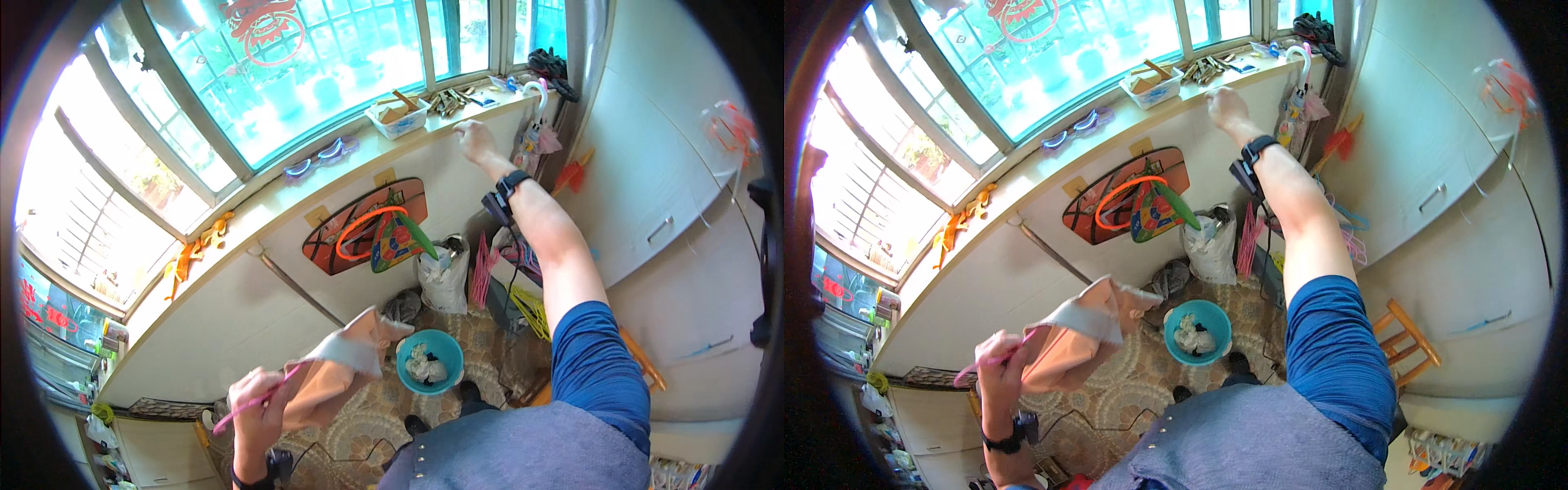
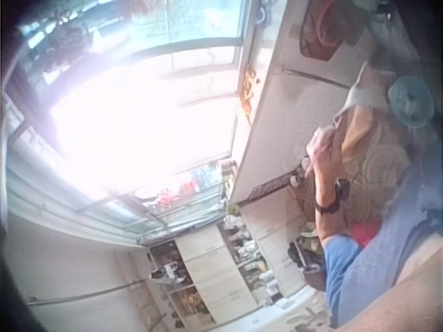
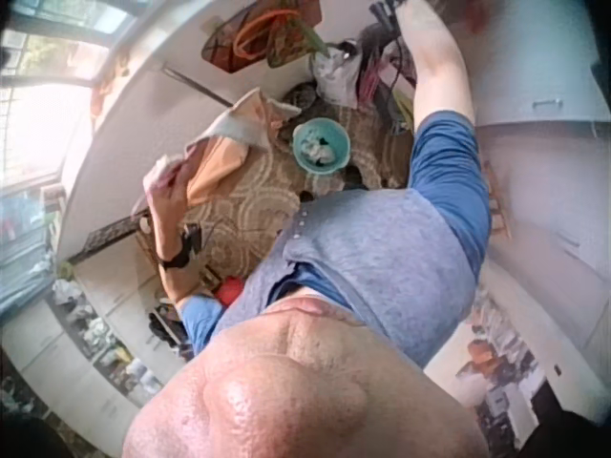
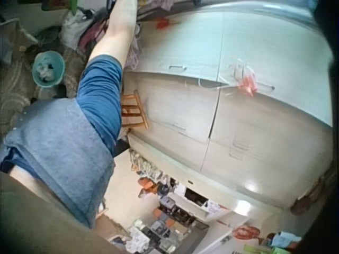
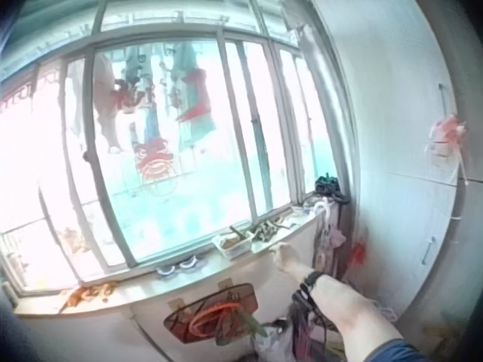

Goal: The person takes wet garments from a blue bucket, places each on a plastic hanger, and hangs them on a window-mounted drying rack. The person handles several small items including a white cloth, a yellow cloth, a beige cloth, and a white sock, repeating the same sequence for each.

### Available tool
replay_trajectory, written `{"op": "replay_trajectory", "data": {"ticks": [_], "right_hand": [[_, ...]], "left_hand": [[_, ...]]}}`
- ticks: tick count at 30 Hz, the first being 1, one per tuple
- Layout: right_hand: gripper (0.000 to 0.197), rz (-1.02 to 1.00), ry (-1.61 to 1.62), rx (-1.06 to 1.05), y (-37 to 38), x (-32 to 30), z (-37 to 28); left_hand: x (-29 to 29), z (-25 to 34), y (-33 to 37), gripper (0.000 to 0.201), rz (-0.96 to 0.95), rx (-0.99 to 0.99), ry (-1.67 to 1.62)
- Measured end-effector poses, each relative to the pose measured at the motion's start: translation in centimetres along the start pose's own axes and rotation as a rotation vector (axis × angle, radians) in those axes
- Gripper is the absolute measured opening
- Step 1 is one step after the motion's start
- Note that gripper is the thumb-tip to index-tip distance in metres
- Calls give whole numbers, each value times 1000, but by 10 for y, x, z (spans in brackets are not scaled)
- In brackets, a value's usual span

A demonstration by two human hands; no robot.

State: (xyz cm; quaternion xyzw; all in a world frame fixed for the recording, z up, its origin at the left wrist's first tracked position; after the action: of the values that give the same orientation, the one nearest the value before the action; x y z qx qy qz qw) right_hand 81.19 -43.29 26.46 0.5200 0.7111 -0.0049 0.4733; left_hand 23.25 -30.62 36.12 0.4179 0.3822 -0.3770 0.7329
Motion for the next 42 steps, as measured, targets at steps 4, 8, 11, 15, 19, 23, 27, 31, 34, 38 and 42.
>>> {"op": "replay_trajectory", "data": {"ticks": [4,8,11,15,19,23,27,31,34,38,42], "right_hand": [[27,-49,-180,-180,76,7,33],[25,-226,-402,-407,110,26,19],[22,-379,-475,-385,119,38,27],[17,-263,-396,-465,130,37,33],[32,-158,-533,-335,139,24,34],[32,-158,462,-517,70,-26,-23],[23,-557,994,-663,-61,-43,-116],[13,-1084,1256,-329,-143,-46,-182],[11,-1003,1208,-536,-160,-56,-221],[15,-910,991,-769,-169,-63,-242],[19,-932,993,-988,-188,-69,-263]], "left_hand": [[19,12,-3,8,44,-143,-28],[42,23,-3,7,25,-271,-8],[51,32,0,6,15,-301,-2],[57,44,12,5,13,-297,11],[60,52,24,7,31,-248,-10],[59,57,27,5,11,-239,41],[62,60,32,5,-30,-252,20],[63,66,34,5,-28,-261,-44],[60,69,29,7,-22,-290,-64],[51,76,19,9,-15,-276,-81],[43,80,9,9,-28,-308,-175]]}}
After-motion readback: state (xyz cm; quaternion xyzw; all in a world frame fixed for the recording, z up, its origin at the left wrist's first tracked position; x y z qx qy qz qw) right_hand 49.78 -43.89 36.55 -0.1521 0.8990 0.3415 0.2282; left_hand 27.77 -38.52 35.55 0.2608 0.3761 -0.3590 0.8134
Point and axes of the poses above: each hand's wrist, its own y-axis towards the middle knuckle, its own x-axis out of the palm, z = x × y, the point moved 7 cm from there along y, towards the middle knuckle, and after that the axes turned 14 degrees about y, right-handed, at the moved point
